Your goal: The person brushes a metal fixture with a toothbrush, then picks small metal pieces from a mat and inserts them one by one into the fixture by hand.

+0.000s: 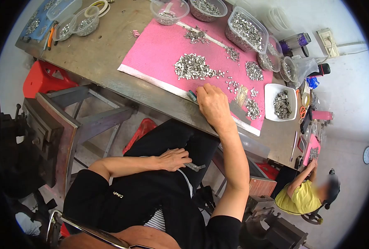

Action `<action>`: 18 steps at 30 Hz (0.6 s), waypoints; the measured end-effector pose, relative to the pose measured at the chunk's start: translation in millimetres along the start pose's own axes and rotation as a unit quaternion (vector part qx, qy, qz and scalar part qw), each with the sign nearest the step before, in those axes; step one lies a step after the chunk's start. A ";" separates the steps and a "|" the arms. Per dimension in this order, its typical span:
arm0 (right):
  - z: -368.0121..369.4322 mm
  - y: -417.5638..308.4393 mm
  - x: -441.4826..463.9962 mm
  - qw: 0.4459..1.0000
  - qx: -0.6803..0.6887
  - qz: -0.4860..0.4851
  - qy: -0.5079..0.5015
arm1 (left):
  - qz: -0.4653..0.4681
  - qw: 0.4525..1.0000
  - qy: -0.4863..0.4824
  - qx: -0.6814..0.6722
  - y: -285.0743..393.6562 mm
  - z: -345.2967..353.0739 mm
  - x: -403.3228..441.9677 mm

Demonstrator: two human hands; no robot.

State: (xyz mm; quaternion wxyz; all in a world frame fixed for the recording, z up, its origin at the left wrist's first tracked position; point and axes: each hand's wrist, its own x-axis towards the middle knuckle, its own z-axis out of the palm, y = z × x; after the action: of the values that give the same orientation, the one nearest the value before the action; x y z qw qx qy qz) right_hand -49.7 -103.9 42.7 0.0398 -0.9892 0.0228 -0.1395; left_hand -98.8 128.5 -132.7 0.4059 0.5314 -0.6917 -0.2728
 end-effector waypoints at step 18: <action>-16.8 18.0 16.0 0.958 0.244 0.136 -0.072 | -0.001 1.000 0.014 -0.011 0.9 -1.2 -1.5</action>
State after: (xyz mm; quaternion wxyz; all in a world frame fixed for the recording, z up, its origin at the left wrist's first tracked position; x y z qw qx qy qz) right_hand -39.6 -124.0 61.6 0.2998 -0.9444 0.1196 -0.0624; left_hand -98.1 130.2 -131.7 0.4211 0.5314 -0.6821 -0.2739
